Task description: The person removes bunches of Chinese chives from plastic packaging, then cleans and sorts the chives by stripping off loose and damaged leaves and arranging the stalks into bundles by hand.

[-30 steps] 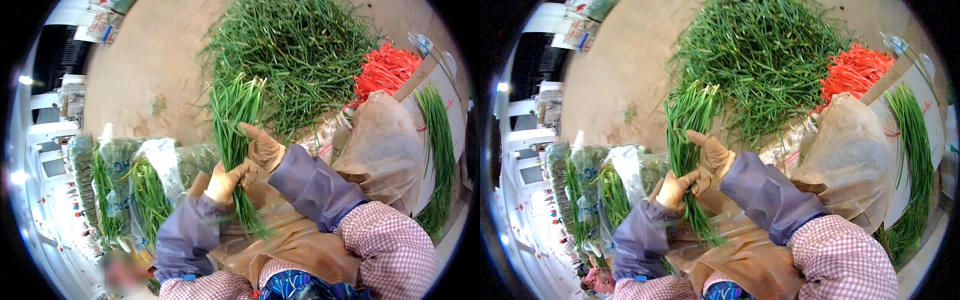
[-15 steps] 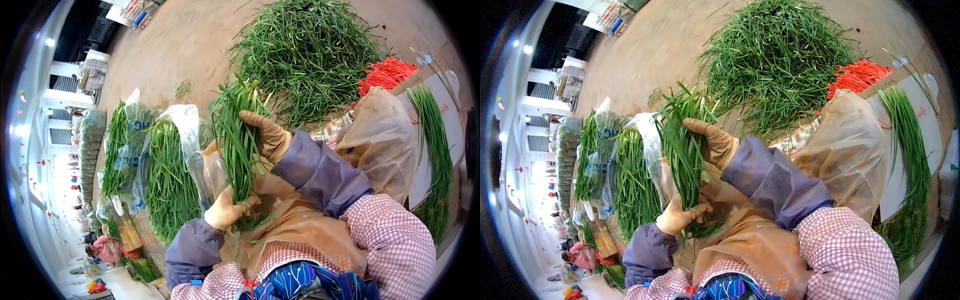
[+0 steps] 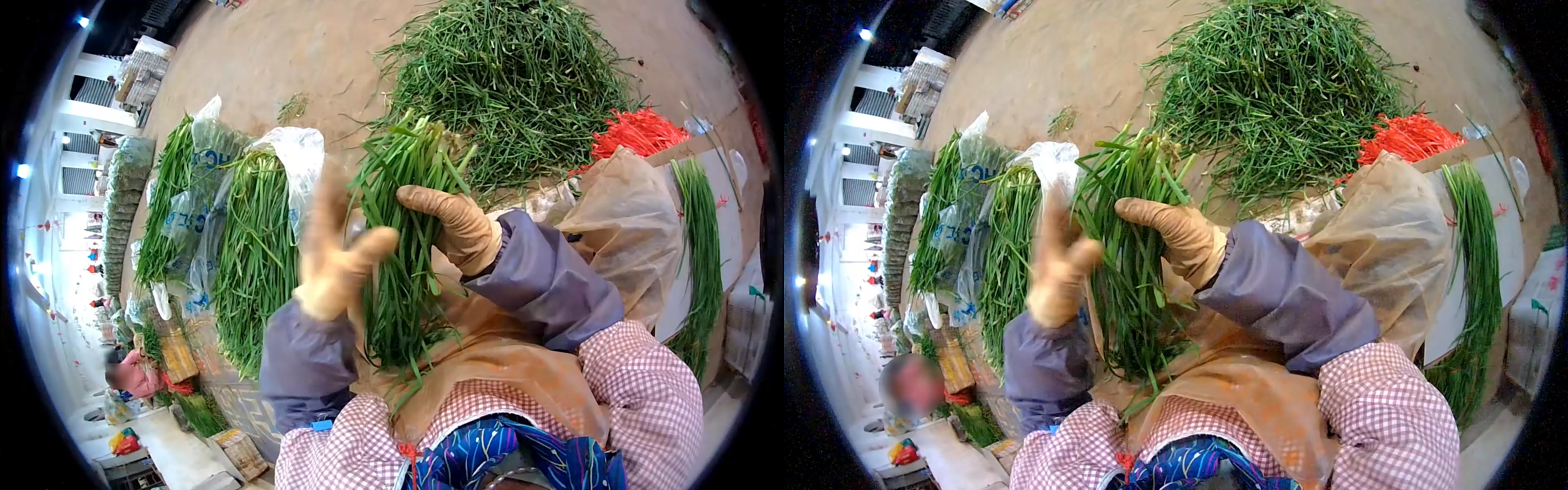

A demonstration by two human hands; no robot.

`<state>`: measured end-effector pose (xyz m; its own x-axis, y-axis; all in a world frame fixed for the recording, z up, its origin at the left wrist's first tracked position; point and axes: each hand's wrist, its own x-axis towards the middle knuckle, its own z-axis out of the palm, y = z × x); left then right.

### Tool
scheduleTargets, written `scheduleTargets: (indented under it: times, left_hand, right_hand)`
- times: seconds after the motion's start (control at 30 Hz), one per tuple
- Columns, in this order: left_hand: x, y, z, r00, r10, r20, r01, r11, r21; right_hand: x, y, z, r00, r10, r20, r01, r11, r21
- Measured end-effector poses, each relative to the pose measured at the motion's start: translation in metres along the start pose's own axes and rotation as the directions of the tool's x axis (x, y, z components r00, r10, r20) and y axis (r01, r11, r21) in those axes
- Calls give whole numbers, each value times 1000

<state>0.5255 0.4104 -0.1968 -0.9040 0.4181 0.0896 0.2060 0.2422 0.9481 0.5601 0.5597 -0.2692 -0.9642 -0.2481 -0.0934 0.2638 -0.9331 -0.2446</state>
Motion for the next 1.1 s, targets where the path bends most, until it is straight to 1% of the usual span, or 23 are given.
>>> scheduleTargets:
  times: [0.07,0.1,0.13,0.2,0.23,0.27,0.33,0.37,0.47,0.5,0.57,0.6,0.63,0.73,0.77,0.83,0.87,0.9,0.93,0.97,1.0,1.03,1.1]
  left_hand:
    - [-7,-5,17,935,-173,309,181,983,3]
    - [-17,-23,27,895,-287,342,354,923,-152]
    - [-30,-41,35,834,-387,394,512,808,-290]
    - [-50,-43,45,782,-438,442,607,696,-384]
    - [-58,-49,44,702,-469,536,700,593,-398]
    - [-63,-53,43,677,-415,608,704,606,-370]
    - [-74,-54,43,674,-444,591,719,579,-385]
    - [-75,-49,40,600,-494,630,795,461,-395]
    - [-71,-44,23,600,-508,618,775,561,-291]
    - [-73,-33,24,655,-551,517,740,609,-287]
    - [-74,-36,8,625,-589,512,764,596,-246]
    - [-75,-38,-1,610,-610,506,777,587,-228]
    - [-79,-36,-6,630,-612,478,766,591,-252]
    - [-84,-34,-20,583,-634,508,795,574,-196]
    - [-90,-38,-23,586,-635,504,794,575,-197]
    - [-95,-37,-29,574,-652,496,805,560,-195]
    - [-98,-37,-32,566,-661,493,812,551,-193]
    - [-100,-41,-34,557,-674,485,822,530,-208]
    - [-99,-44,-34,581,-658,479,805,553,-216]
    - [-100,-46,-34,593,-648,478,795,567,-216]
    - [-101,-48,-33,603,-636,481,784,584,-211]
    - [-100,-55,-31,659,-576,483,718,674,-176]
    - [-99,-61,-27,754,-457,472,562,820,-105]
  right_hand:
    - [-5,-3,5,997,-34,-70,35,999,12]
    - [-11,-7,3,994,-89,-55,87,996,-31]
    - [-11,-7,1,995,-84,-56,84,996,-18]
    - [-11,-7,-7,996,-70,-55,71,997,7]
    - [-13,-6,-13,998,-14,-67,18,999,51]
    - [-13,-6,-13,999,31,-14,-29,992,119]
    - [-12,-5,-13,988,113,104,-136,959,249]
    - [-7,-6,-26,971,191,143,-223,939,263]
    - [4,0,-40,983,107,152,-156,918,365]
    - [13,-1,-44,983,-57,175,10,967,256]
    - [22,-4,-49,973,-229,16,229,973,-30]
    - [26,-4,-51,946,-321,-42,309,933,-184]
    - [31,-1,-56,913,-373,-166,327,911,-251]
    - [36,-25,-91,902,-428,53,360,680,-639]
    - [41,-42,-101,857,-515,3,306,504,-808]
    - [60,-96,-140,670,-736,96,255,108,-961]
    - [68,-113,-161,521,-823,227,264,-97,-960]
    - [55,-114,-127,682,-729,53,231,146,-962]
    - [36,-113,-77,813,-574,-100,149,371,-917]
    - [33,-93,-52,882,-455,125,262,253,-931]
    - [35,-73,-30,893,-303,334,392,153,-907]
    - [36,-62,-14,865,-143,480,451,-193,-871]
    - [43,-46,4,885,200,420,464,-447,-765]
